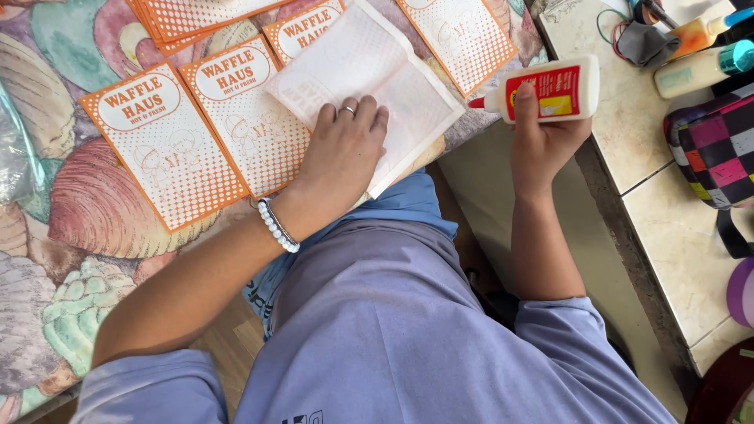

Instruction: The person applies adhesive from a bottle onto the edges of paperboard packaging components and folds them to secure the glue, repeating this for several units on a work surface.

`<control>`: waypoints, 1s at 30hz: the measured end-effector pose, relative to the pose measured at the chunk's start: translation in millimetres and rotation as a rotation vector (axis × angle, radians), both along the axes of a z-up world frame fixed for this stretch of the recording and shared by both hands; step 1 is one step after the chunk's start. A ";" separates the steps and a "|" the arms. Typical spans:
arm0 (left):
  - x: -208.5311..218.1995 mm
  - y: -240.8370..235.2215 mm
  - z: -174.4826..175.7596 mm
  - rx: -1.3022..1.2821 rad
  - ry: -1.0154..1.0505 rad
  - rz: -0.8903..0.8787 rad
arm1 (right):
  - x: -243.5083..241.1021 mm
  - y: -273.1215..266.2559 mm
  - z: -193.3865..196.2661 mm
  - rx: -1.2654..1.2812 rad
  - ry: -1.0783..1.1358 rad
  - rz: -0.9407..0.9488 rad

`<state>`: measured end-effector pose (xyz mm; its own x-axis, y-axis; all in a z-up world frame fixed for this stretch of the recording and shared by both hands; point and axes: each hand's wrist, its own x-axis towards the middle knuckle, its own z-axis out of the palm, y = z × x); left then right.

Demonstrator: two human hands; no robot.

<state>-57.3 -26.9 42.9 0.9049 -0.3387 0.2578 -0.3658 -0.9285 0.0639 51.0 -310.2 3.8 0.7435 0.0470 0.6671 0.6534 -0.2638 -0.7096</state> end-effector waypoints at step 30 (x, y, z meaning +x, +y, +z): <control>-9.2 34.4 -15.2 -0.244 0.231 -0.088 | -96.8 78.3 -4.8 -0.069 0.361 0.037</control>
